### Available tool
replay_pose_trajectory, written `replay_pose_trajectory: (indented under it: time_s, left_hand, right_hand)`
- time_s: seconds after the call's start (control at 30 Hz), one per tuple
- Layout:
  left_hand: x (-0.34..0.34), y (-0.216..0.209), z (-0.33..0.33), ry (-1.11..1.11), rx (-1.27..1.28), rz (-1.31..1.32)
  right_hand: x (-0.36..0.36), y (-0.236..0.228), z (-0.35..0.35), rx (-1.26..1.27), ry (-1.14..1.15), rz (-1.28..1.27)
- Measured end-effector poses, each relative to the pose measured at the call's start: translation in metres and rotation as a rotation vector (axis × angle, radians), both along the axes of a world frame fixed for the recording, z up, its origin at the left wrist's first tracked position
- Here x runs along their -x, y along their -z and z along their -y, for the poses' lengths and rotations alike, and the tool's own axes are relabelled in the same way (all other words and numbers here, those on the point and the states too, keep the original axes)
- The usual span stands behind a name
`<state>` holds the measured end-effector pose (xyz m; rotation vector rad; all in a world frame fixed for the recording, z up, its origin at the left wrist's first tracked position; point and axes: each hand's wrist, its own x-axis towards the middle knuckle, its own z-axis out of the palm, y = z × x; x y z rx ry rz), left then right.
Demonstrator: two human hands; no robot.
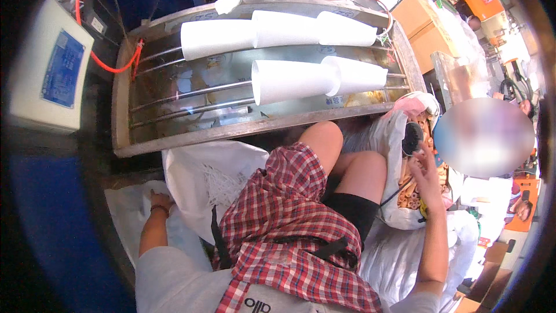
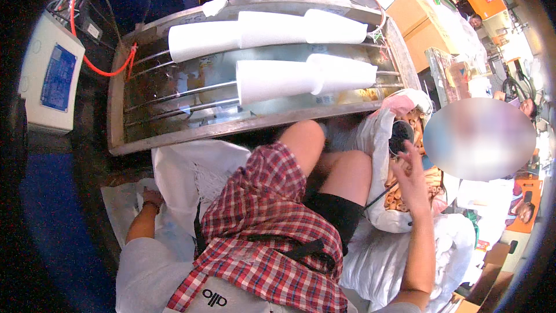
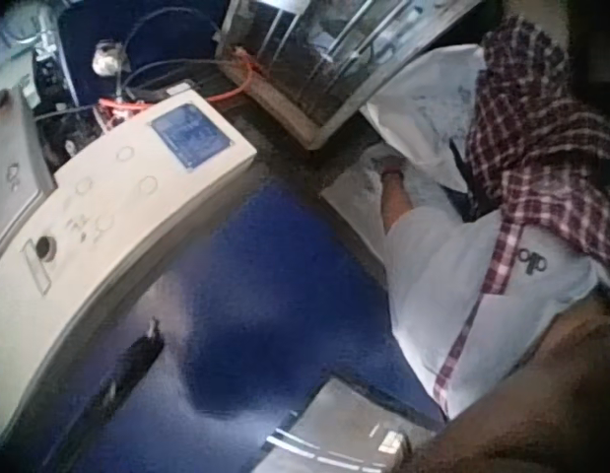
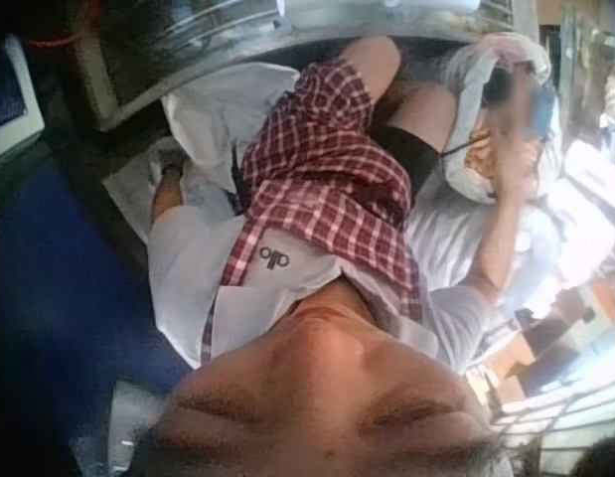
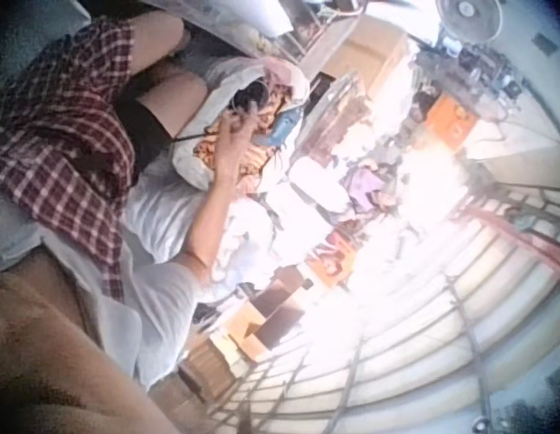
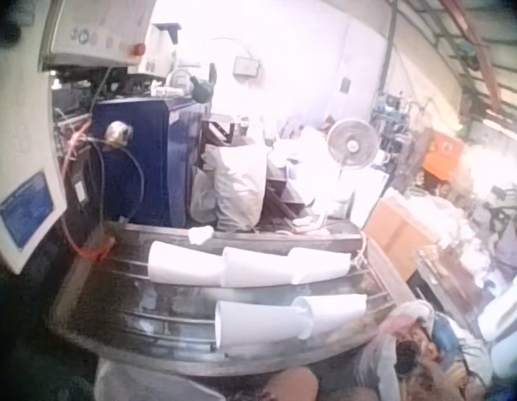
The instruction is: The person assembles white plastic cones by attaching wooden handles and small components, using a power drill and a cloth.
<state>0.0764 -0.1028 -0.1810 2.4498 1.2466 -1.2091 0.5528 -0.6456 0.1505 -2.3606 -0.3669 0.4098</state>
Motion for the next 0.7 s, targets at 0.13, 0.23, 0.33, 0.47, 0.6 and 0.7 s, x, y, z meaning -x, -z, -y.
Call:
replay_pose_trajectory:
  time_s: [0.13,0.23,0.33,0.47,0.6,0.7]
  left_hand:
    - [0.052,-0.016,-0.022,-0.644,-0.520,0.374]
    - [0.104,-0.035,-0.025,-1.067,-0.623,0.679]
    - [0.138,-0.049,-0.007,-1.364,-0.621,1.063]
    - [0.132,-0.061,0.005,-1.609,-0.432,1.643]
    - [0.100,-0.097,-0.003,-1.643,0.159,1.920]
    - [-0.003,-0.150,-0.004,-1.664,0.439,1.729]
  right_hand:
    - [0.028,0.037,-0.064,-0.138,-0.282,-0.017]
    - [0.063,0.067,-0.114,-0.287,-0.480,-0.090]
    - [0.096,0.083,-0.141,-0.462,-0.616,-0.252]
    - [0.132,0.088,-0.168,-0.450,-0.822,-0.309]
    - [0.162,0.066,-0.197,-0.497,-1.031,0.205]
    - [0.171,0.050,-0.213,-0.562,-1.046,0.503]
